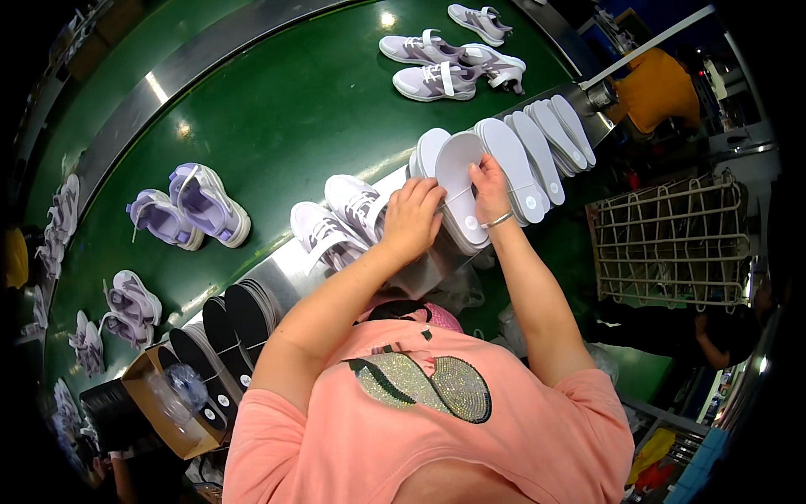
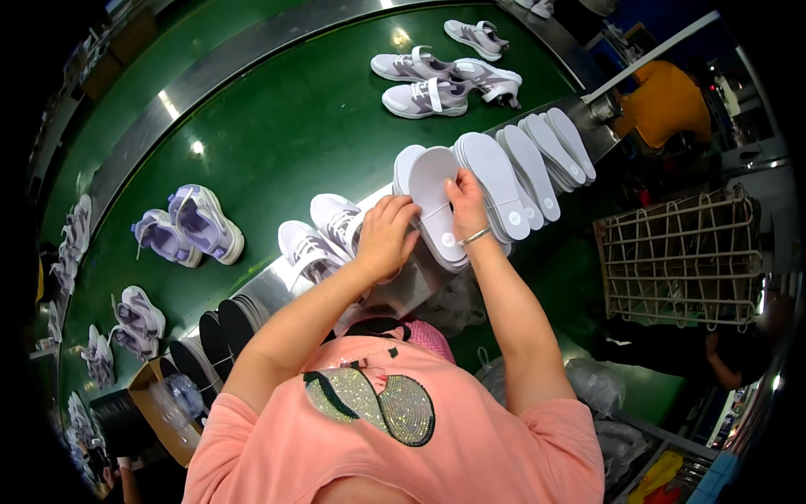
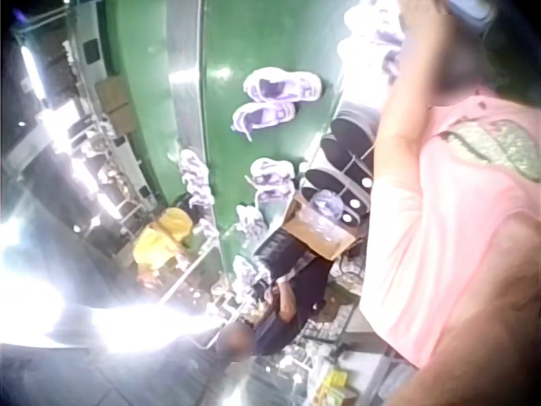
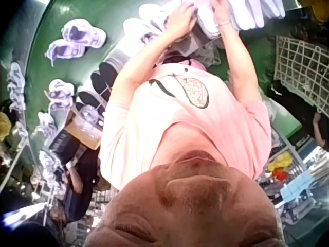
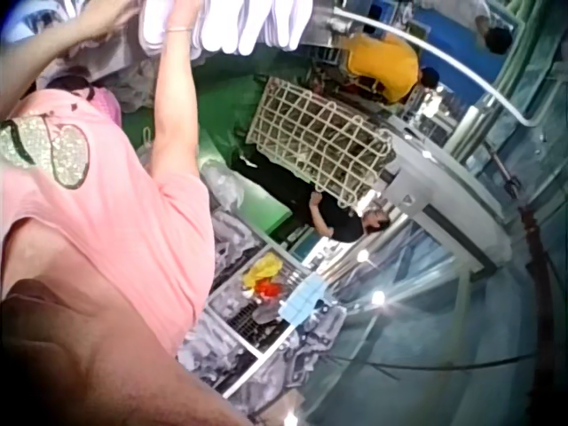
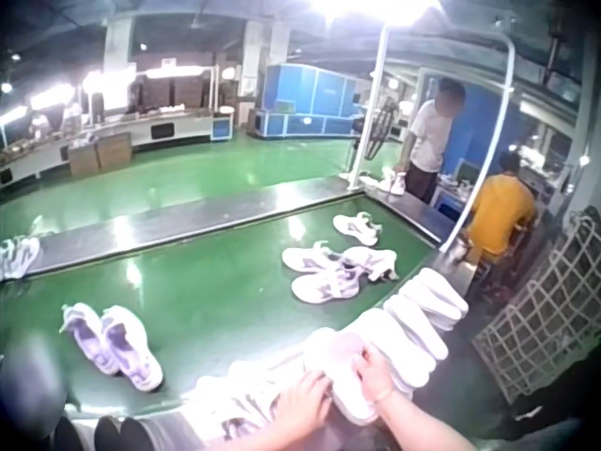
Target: The person places insoles into shoes and organizes them on a conveyor belt. The person repeatedly takes an insole from a stack, inserts it into a shoe, and then positions the finished shoe on the belt.
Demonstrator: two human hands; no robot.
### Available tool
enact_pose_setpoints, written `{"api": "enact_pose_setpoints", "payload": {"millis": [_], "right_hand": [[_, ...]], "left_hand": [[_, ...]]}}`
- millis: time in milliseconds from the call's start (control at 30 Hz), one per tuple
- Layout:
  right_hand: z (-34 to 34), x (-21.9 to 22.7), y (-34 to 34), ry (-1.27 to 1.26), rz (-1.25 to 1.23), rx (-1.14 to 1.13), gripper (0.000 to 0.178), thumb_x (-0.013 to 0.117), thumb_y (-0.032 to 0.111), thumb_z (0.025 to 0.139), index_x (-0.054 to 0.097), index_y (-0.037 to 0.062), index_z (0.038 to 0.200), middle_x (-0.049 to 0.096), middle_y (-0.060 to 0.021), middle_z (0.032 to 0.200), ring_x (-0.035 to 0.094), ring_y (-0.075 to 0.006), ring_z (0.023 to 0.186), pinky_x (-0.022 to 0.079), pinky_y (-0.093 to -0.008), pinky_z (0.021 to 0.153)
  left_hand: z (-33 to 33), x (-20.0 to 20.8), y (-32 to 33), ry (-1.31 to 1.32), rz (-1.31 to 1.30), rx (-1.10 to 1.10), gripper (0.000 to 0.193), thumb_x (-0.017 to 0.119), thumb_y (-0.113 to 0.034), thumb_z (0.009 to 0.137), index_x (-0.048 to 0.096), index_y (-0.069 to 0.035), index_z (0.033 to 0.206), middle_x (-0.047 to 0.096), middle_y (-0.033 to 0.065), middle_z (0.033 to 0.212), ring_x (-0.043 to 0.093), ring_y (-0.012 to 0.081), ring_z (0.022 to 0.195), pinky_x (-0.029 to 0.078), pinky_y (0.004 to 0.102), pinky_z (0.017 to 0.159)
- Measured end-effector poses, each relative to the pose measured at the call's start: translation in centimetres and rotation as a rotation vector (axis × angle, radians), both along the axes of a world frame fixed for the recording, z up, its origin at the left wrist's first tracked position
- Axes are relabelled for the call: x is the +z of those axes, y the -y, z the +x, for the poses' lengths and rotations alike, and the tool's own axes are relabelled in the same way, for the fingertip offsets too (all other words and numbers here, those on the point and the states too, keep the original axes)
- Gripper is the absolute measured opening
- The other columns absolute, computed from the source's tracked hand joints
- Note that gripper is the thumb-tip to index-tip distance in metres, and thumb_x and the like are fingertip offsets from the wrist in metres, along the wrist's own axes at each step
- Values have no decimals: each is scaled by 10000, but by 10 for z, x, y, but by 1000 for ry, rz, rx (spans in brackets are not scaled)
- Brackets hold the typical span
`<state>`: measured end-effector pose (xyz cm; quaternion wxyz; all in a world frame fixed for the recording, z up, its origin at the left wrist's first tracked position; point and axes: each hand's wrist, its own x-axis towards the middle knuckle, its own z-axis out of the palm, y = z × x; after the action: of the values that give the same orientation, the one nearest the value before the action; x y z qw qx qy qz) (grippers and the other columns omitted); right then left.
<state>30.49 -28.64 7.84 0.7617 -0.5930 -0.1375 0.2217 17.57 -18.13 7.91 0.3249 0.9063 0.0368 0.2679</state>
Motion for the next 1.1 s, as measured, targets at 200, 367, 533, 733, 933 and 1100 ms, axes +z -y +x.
{"api": "enact_pose_setpoints", "payload": {"millis": [200, 367, 533, 733, 933, 1100], "right_hand": [[-4, 81, -24, 622, 126, 9, 132, 458, 19, 852, 457, 34, 983, 485, -6, 902, 448, -67, 827, 368, -185, 731], [-11, 161, -35, 504, 5, 60, 235, 458, 49, 859, 458, 6, 1090, 544, -17, 886, 477, -58, 759, 391, -180, 667], [-43, 111, -16, 512, -423, 260, 356, 530, 69, 802, 417, 5, 1133, 534, -35, 810, 484, -70, 715, 402, -197, 619], [-103, 103, -39, 1040, -603, 418, 490, 724, 297, 611, 446, 46, 928, 495, -111, 837, 508, -277, 747, 432, -337, 634], [-99, 97, -27, 1007, -631, 524, 243, 669, 262, 667, 543, 72, 749, 499, -78, 786, 522, -257, 658, 423, -332, 570], [-101, 79, -4, 1340, -839, 954, 170, 597, 223, 724, 544, 70, 673, 476, -77, 717, 526, -267, 622, 426, -360, 542]], "left_hand": [[16, 7, -10, -159, 215, -87, 359, 569, -75, 657, 503, -69, 1010, 528, 89, 997, 464, 235, 1001, 377, 344, 785], [17, 16, -15, -204, -249, -138, 413, 585, -181, 739, 449, -57, 1108, 510, 94, 1063, 460, 231, 1026, 395, 357, 817], [-22, 83, -34, -14, -1642, -411, 487, 599, -298, 793, 409, -53, 1168, 492, 47, 1084, 499, 148, 961, 444, 301, 779], [-68, 75, -53, 53, -1596, 46, 258, 501, -185, 848, 499, -4, 1032, 574, 57, 901, 557, 119, 769, 449, 253, 731], [-128, 35, -38, -275, -999, 201, 270, 565, -248, 807, 597, -2, 912, 602, 60, 757, 554, 149, 762, 440, 277, 697], [-116, -12, -19, -236, 136, 494, 474, 678, -245, 617, 504, -9, 989, 512, 143, 973, 484, 294, 912, 415, 346, 760]]}}
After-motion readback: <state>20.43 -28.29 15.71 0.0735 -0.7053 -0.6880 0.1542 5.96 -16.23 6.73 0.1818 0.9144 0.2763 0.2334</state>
